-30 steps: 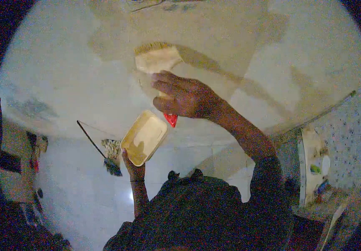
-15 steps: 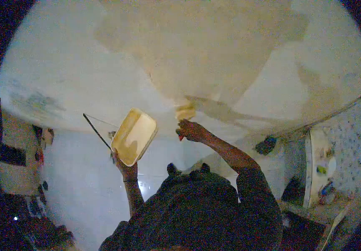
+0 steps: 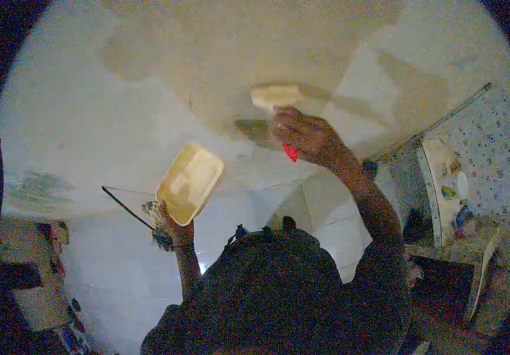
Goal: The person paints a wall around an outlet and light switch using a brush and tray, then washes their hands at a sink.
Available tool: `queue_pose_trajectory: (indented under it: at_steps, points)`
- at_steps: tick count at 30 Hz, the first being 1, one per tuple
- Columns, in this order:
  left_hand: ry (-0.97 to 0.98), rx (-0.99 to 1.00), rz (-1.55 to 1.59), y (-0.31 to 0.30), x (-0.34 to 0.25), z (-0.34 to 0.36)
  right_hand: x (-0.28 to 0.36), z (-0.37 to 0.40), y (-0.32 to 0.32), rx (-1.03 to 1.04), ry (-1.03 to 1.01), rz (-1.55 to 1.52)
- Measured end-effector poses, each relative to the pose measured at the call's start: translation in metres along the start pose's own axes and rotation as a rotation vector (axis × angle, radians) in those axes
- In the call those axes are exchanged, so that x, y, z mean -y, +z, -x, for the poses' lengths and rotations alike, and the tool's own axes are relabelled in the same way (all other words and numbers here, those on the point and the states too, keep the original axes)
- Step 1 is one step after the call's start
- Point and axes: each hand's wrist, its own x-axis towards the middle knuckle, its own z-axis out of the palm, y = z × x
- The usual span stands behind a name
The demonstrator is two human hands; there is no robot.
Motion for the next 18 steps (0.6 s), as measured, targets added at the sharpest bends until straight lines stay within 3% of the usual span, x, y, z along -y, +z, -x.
queue_pose_trajectory:
  at_steps: [2, 7, 8, 9, 10, 12, 18]
  points:
    - [0.082, 0.021, -0.086, 0.011, 0.011, 0.0, -0.013, -0.006, -0.026, -0.047, -0.054, 0.046]
    - [0.063, 0.031, -0.033, 0.049, 0.041, 0.03, -0.027, 0.005, -0.074, -0.179, -0.156, 0.166]
    - [0.086, 0.013, -0.051, 0.055, 0.05, 0.035, -0.026, 0.012, -0.072, -0.177, 0.027, 0.054]
    - [0.088, 0.009, -0.05, 0.063, 0.059, 0.04, -0.029, 0.021, -0.069, -0.172, 0.211, -0.058]
    - [0.081, -0.003, -0.049, 0.071, 0.068, 0.045, -0.035, 0.035, -0.062, -0.171, 0.208, -0.062]
    - [0.077, -0.02, -0.047, 0.084, 0.086, 0.053, -0.054, 0.071, -0.035, -0.221, -0.033, 0.023]
    - [0.074, 0.001, 0.068, 0.105, 0.128, 0.081, -0.086, 0.169, 0.04, -0.069, -0.096, 0.02]
